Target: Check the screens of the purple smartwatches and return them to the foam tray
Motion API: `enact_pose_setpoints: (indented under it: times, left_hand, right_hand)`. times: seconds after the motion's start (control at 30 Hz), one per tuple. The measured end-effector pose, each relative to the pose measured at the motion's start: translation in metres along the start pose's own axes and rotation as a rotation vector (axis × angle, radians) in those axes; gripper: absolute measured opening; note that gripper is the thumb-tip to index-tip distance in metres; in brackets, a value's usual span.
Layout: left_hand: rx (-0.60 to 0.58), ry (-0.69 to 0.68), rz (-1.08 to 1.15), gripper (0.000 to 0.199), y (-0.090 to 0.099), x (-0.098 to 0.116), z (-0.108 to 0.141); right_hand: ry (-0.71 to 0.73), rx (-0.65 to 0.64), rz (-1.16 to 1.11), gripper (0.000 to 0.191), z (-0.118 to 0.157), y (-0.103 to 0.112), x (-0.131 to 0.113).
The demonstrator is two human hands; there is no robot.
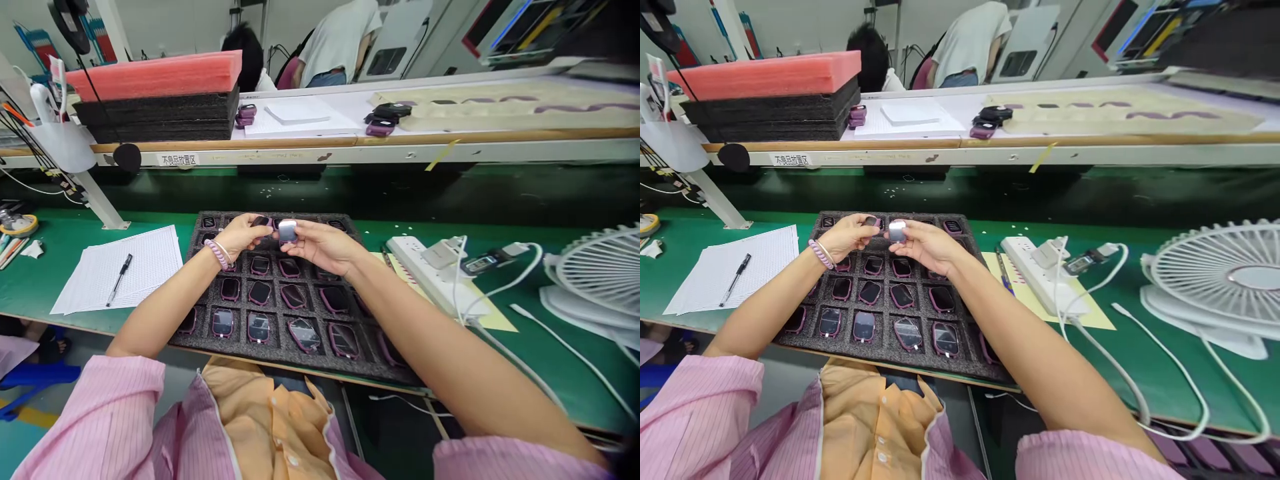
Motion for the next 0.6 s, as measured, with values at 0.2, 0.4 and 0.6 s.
enact_pose_setpoints:
  times: [0.2, 0.4, 0.6]
  left_hand:
    - [0.154, -0.16, -0.091, 0.019, -0.007, -0.007, 0.006]
    - [0.118, -0.291, -0.303, 0.034, -0.004, -0.019, 0.013]
    - [0.113, -0.306, -0.246, 0.039, 0.0, -0.03, 0.016]
  right_hand:
    - [0.033, -0.087, -0.105, 0.044, 0.01, -0.006, 0.012]
    - [0.142, -0.151, -0.12, 0.061, 0.019, -0.014, 0.01]
    - [0.133, -0.187, -0.151, 0.062, 0.027, -0.018, 0.016]
Point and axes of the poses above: each hand's wrist, its own z-axis away from the middle knuckle, its own y-axis out of the back of the hand, x = y × z, the point moved 5 cm from there along -z, towards the middle knuckle, and after that the axes turned 9 degrees about z, right-handed, at the moved point
